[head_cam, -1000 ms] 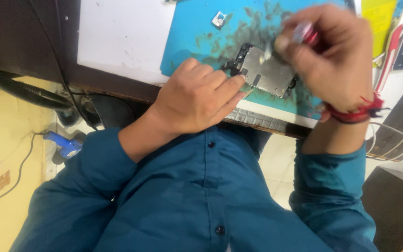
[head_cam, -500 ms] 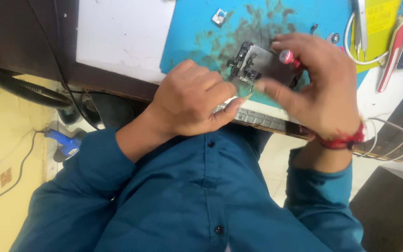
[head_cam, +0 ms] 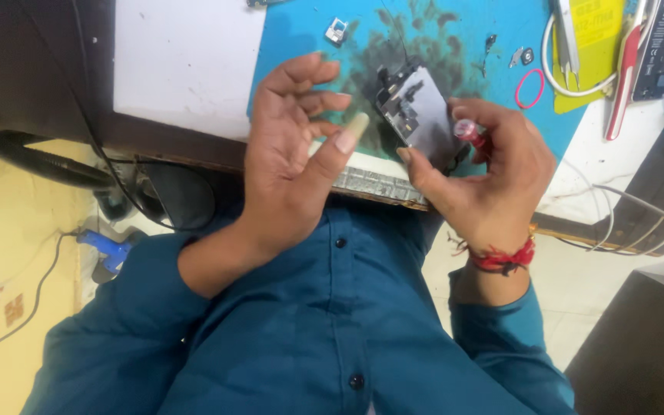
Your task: The person uses tweezers and a precision screwdriver to remove and reattach small components and connectors on a disassembled smartphone. They repeatedly probe and adjust internal parts, then place the device on the workbench.
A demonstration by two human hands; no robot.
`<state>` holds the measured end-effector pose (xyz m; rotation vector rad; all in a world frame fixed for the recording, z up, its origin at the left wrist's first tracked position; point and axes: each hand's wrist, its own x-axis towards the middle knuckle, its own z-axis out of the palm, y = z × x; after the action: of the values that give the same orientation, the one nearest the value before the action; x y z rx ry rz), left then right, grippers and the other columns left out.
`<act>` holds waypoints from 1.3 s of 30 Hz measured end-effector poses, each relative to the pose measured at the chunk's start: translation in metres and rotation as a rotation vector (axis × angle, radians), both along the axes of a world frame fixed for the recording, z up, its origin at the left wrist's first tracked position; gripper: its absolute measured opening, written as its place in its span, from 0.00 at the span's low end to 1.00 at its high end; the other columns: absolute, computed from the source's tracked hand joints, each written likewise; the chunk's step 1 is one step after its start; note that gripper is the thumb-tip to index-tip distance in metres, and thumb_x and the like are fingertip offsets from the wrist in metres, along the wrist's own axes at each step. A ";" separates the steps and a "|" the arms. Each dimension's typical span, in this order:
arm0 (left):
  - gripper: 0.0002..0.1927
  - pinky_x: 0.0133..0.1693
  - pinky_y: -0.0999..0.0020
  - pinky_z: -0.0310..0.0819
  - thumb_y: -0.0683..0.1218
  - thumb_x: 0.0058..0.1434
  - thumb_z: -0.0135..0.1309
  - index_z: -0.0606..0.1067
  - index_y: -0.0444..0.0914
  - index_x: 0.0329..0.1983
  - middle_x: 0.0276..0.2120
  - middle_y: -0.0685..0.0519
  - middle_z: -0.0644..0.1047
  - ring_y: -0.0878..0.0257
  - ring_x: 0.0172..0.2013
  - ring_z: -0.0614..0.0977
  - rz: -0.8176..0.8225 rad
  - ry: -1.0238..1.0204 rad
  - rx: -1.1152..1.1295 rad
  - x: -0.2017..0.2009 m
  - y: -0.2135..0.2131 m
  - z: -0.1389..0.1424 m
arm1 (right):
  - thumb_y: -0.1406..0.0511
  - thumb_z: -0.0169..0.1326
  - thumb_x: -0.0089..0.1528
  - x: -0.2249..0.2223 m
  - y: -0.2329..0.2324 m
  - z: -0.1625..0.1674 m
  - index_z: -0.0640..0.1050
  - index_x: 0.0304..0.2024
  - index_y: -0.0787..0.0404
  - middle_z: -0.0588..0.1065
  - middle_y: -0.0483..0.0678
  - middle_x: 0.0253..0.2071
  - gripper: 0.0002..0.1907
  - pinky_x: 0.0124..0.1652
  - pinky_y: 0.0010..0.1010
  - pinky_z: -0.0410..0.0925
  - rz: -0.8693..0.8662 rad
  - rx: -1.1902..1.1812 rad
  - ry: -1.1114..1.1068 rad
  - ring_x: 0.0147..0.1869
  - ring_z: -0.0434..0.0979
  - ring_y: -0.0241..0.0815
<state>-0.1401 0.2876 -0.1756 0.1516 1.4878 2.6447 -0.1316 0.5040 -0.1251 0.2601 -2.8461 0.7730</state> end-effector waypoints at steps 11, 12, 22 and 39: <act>0.20 0.48 0.65 0.82 0.47 0.80 0.41 0.66 0.32 0.69 0.48 0.48 0.78 0.65 0.45 0.81 -0.381 -0.405 0.351 0.004 0.018 -0.010 | 0.60 0.77 0.59 0.026 -0.030 0.018 0.75 0.51 0.65 0.76 0.48 0.44 0.27 0.36 0.20 0.67 -0.046 -0.132 -0.024 0.37 0.71 0.32; 0.20 0.47 0.65 0.84 0.47 0.79 0.39 0.67 0.33 0.69 0.49 0.49 0.79 0.65 0.46 0.83 -0.384 -0.452 0.336 0.004 0.017 -0.010 | 0.62 0.75 0.60 0.025 -0.029 0.020 0.76 0.53 0.65 0.75 0.49 0.46 0.26 0.35 0.20 0.66 -0.059 -0.232 -0.069 0.36 0.70 0.32; 0.21 0.49 0.67 0.83 0.47 0.80 0.40 0.66 0.31 0.70 0.49 0.49 0.78 0.65 0.48 0.82 -0.500 -0.329 0.311 0.015 0.012 0.003 | 0.73 0.67 0.67 0.024 -0.023 0.012 0.80 0.50 0.66 0.76 0.56 0.54 0.11 0.53 0.26 0.71 -0.006 -0.347 -0.027 0.55 0.78 0.43; 0.21 0.34 0.79 0.71 0.47 0.81 0.45 0.67 0.33 0.72 0.29 0.57 0.76 0.76 0.29 0.75 -0.468 0.141 -0.206 0.014 -0.008 0.028 | 0.65 0.63 0.68 0.033 -0.001 -0.010 0.81 0.42 0.65 0.75 0.55 0.52 0.07 0.43 0.26 0.73 0.093 -0.355 0.191 0.44 0.80 0.42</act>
<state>-0.1258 0.2800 -0.1474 0.5980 1.5269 2.1375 -0.0985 0.5033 -0.1350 0.3910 -2.4789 1.1827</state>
